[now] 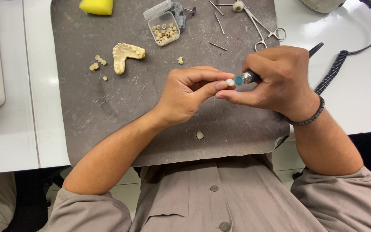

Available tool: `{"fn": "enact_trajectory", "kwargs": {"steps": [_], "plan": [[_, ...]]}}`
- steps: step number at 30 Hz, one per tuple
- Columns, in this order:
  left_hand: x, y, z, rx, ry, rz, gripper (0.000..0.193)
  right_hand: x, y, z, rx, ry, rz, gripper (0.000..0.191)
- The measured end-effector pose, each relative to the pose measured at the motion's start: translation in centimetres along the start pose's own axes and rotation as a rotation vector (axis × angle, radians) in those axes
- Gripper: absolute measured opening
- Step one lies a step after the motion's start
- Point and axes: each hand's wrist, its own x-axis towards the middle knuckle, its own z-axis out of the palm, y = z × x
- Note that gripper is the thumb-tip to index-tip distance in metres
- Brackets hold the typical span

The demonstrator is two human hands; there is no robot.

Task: The person holds a small white dental crown in one hand and a rotary grinding tool in the other, grinding and shaping the crown's surface. They periodically rotate the crown to work different sides, briefly set it down, and resume grinding, with a plaster dental model and loose teeth on the work mat nearby.

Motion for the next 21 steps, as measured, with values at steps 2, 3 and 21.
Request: {"fn": "enact_trajectory", "kwargs": {"steps": [2, 3, 21], "plan": [[0.1, -0.1, -0.2, -0.019, -0.035, 0.012, 0.019, 0.1, -0.1, 0.1, -0.001, -0.016, -0.015, 0.061], [0.2, -0.2, -0.3, -0.029, -0.056, 0.018, 0.019, 0.2, -0.1, 0.0, -0.003, -0.025, -0.021, 0.061], [0.3, -0.5, -1.2, -0.029, -0.109, -0.07, 0.018, 0.4, -0.1, 0.0, 0.007, -0.097, -0.043, 0.069]]}}
